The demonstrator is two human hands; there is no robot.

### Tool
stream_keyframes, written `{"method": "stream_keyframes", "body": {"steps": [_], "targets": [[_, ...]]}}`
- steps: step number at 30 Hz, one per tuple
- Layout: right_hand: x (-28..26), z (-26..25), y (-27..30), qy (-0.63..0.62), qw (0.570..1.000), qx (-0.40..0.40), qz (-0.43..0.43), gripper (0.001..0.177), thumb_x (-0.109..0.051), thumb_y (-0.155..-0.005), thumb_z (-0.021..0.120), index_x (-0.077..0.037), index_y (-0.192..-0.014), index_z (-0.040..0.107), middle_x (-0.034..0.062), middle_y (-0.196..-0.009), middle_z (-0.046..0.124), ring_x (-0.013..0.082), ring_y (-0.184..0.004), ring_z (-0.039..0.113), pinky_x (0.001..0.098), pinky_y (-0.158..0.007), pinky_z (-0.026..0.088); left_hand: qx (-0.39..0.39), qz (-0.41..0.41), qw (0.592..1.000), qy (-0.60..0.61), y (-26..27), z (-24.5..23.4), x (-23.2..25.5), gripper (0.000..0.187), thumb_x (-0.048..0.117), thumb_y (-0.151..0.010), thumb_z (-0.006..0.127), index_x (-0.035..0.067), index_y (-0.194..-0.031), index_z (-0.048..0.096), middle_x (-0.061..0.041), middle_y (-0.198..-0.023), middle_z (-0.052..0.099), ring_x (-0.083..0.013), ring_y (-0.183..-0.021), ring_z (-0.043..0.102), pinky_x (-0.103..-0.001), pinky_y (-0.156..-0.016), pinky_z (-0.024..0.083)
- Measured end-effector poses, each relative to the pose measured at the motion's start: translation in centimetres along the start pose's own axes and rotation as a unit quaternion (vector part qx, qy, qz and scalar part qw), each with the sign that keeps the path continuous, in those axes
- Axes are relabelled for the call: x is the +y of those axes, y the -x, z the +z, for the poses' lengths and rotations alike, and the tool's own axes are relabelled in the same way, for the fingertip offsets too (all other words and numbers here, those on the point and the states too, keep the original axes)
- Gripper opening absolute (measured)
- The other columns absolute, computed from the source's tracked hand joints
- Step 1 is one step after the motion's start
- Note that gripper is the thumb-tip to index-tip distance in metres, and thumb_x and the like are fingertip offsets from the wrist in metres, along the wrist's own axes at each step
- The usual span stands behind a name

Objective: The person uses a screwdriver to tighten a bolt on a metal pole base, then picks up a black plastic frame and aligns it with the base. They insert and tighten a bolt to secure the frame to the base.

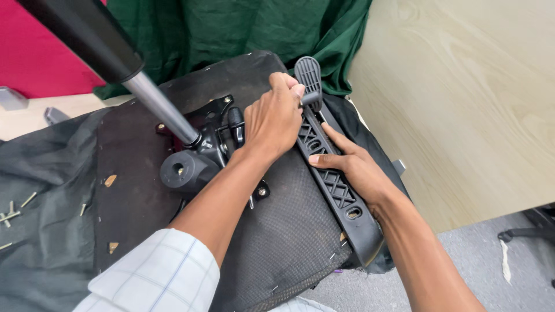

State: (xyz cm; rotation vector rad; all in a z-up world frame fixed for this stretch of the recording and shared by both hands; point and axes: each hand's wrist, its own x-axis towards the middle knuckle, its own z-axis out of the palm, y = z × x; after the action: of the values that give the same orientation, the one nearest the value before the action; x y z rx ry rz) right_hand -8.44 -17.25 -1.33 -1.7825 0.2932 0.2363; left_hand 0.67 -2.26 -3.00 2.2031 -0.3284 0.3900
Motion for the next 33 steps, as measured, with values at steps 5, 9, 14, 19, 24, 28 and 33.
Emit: {"method": "stream_keyframes", "body": {"steps": [5, 9, 14, 19, 24, 28, 33], "targets": [[-0.4, 0.2, 0.3, 0.013, 1.000, -0.006, 0.026, 0.091, -0.024, -0.073, 0.072, -0.029, -0.157, 0.041, 0.0068, -0.138, 0.070, 0.0168, -0.107, 0.071, 0.0282, -0.092, 0.052, -0.030, -0.082, 0.996, 0.030, -2.1, -1.0, 0.4, 0.031, 0.038, -0.105, 0.043, 0.010, -0.112, 0.054, -0.005, -0.078, 0.078, -0.0225, -0.081, 0.078, -0.043, -0.079, 0.052], [-0.1, -0.1, 0.5, 0.040, 0.999, -0.018, 0.005, 0.090, -0.029, -0.077, 0.071, -0.031, -0.159, 0.034, 0.0051, -0.149, 0.058, 0.0163, -0.125, 0.063, 0.0283, -0.104, 0.044, -0.017, -0.103, 0.993, 0.051, -2.2, -1.3, 0.9, 0.033, 0.040, -0.104, 0.043, 0.009, -0.113, 0.053, -0.004, -0.081, 0.076, -0.0170, -0.072, 0.079, -0.039, -0.076, 0.054], [-0.1, -0.3, 1.1, 0.058, 0.997, -0.051, -0.025, 0.086, -0.033, -0.085, 0.066, -0.032, -0.161, 0.026, 0.0009, -0.161, 0.043, 0.0140, -0.143, 0.046, 0.0284, -0.115, 0.032, -0.012, -0.111, 0.991, 0.077, -2.4, -1.5, 1.0, 0.035, 0.039, -0.104, 0.044, 0.007, -0.114, 0.052, -0.003, -0.086, 0.075, -0.0154, -0.066, 0.078, -0.036, -0.072, 0.056], [-0.2, -0.2, 1.9, 0.054, 0.997, -0.052, -0.008, 0.078, -0.036, -0.088, 0.064, -0.038, -0.158, 0.030, 0.0007, -0.159, 0.047, 0.0150, -0.143, 0.048, 0.0291, -0.115, 0.033, -0.004, -0.113, 0.986, 0.119, -2.7, -1.5, 0.7, 0.034, 0.037, -0.104, 0.045, 0.004, -0.111, 0.053, -0.005, -0.085, 0.072, -0.0156, -0.065, 0.078, -0.033, -0.067, 0.059], [-0.4, 0.1, 2.5, 0.095, 0.995, -0.027, -0.002, 0.075, -0.037, -0.089, 0.064, -0.041, -0.158, 0.034, 0.0009, -0.158, 0.049, 0.0148, -0.144, 0.047, 0.0302, -0.116, 0.030, 0.002, -0.108, 0.984, 0.145, -2.8, -1.3, 0.3, 0.033, 0.036, -0.105, 0.045, 0.004, -0.109, 0.053, -0.005, -0.083, 0.072, -0.0144, -0.063, 0.077, -0.031, -0.066, 0.059], [0.3, -0.2, 2.6, 0.090, 0.996, -0.023, -0.007, 0.079, -0.039, -0.088, 0.062, -0.039, -0.162, 0.034, 0.0013, -0.159, 0.049, 0.0159, -0.145, 0.047, 0.0313, -0.116, 0.031, 0.000, -0.120, 0.979, 0.166, -3.2, -1.2, 0.2, 0.033, 0.035, -0.104, 0.046, 0.003, -0.105, 0.055, -0.005, -0.078, 0.070, -0.0151, -0.060, 0.076, -0.032, -0.063, 0.059], [2.6, -1.6, 2.9, 0.058, 0.998, -0.034, -0.011, 0.084, -0.043, -0.090, 0.056, -0.017, -0.161, 0.020, 0.0080, -0.165, 0.035, 0.0195, -0.151, 0.035, 0.0325, -0.119, 0.024, -0.002, -0.118, 0.978, 0.170, -3.4, -0.9, -0.2, 0.033, 0.035, -0.105, 0.047, 0.004, -0.100, 0.057, -0.005, -0.074, 0.069, -0.0142, -0.058, 0.075, -0.030, -0.060, 0.058]]}}
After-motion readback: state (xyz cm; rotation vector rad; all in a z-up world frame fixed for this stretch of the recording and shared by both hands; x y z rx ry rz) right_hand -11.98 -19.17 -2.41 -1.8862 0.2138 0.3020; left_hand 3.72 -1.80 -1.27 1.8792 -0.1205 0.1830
